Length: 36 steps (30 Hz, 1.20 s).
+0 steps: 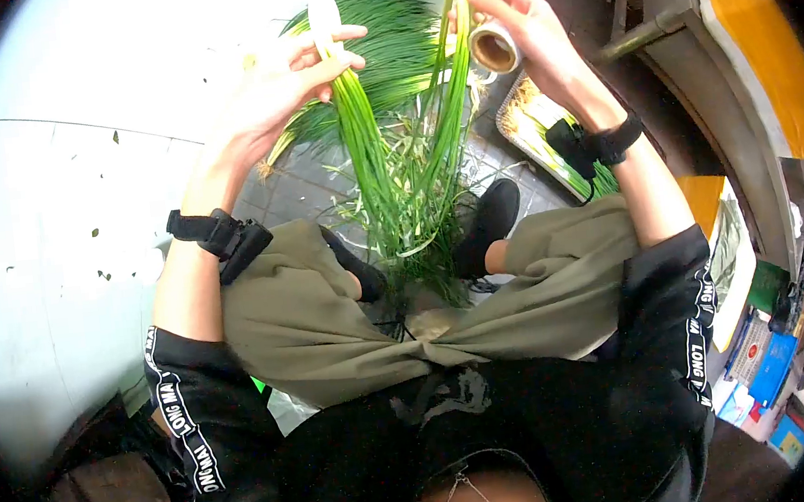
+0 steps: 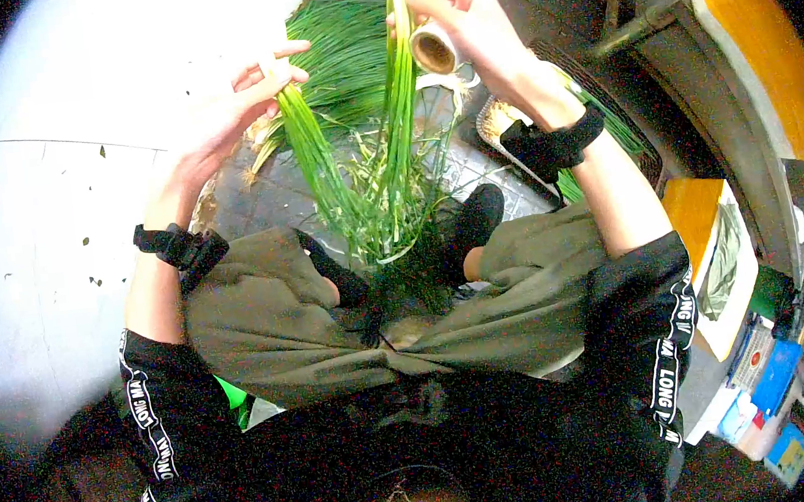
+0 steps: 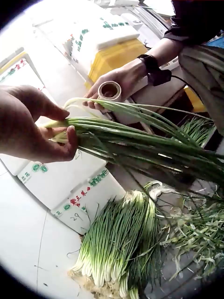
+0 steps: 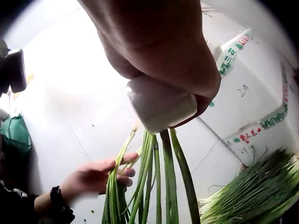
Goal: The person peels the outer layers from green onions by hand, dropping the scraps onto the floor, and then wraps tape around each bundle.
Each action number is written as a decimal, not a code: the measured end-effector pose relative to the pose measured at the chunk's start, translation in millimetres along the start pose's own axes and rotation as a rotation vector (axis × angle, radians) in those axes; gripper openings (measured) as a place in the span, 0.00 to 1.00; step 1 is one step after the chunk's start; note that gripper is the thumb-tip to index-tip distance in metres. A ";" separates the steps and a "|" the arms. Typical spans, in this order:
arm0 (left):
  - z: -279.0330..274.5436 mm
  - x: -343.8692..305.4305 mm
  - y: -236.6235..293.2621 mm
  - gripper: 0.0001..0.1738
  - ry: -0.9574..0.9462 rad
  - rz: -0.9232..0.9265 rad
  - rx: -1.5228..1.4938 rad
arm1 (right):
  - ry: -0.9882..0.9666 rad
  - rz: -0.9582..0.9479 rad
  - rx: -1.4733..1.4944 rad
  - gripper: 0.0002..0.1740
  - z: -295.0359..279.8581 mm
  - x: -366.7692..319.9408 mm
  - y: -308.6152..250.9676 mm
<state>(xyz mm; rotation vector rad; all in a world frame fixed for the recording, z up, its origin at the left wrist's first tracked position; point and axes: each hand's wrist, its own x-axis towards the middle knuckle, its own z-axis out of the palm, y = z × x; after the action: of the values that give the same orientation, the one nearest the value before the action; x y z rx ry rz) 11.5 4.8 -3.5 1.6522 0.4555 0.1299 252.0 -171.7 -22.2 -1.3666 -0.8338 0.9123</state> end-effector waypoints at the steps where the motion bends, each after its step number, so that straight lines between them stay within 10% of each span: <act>1: 0.1 0.6 0.4 0.22 -0.018 -0.002 -0.031 | -0.020 -0.041 -0.073 0.19 6.8 -3.6 0.7; 20: 16.9 6.6 -1.4 0.28 -0.006 0.041 0.075 | -0.207 -0.241 -0.475 0.15 53.1 -3.7 19.6; 22: 12.8 10.8 -9.3 0.27 0.002 0.078 0.089 | -0.202 0.062 -0.312 0.14 50.3 -9.3 -1.6; 36: 3.8 5.4 -7.3 0.24 0.013 0.047 -0.041 | -0.113 0.197 -0.032 0.16 11.7 -1.5 -4.3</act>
<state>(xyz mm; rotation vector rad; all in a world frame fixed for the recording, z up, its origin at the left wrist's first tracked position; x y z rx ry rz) 16.2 3.7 -12.2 1.6227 0.4219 0.1838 241.1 -168.0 -17.4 -1.4539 -0.8111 1.1421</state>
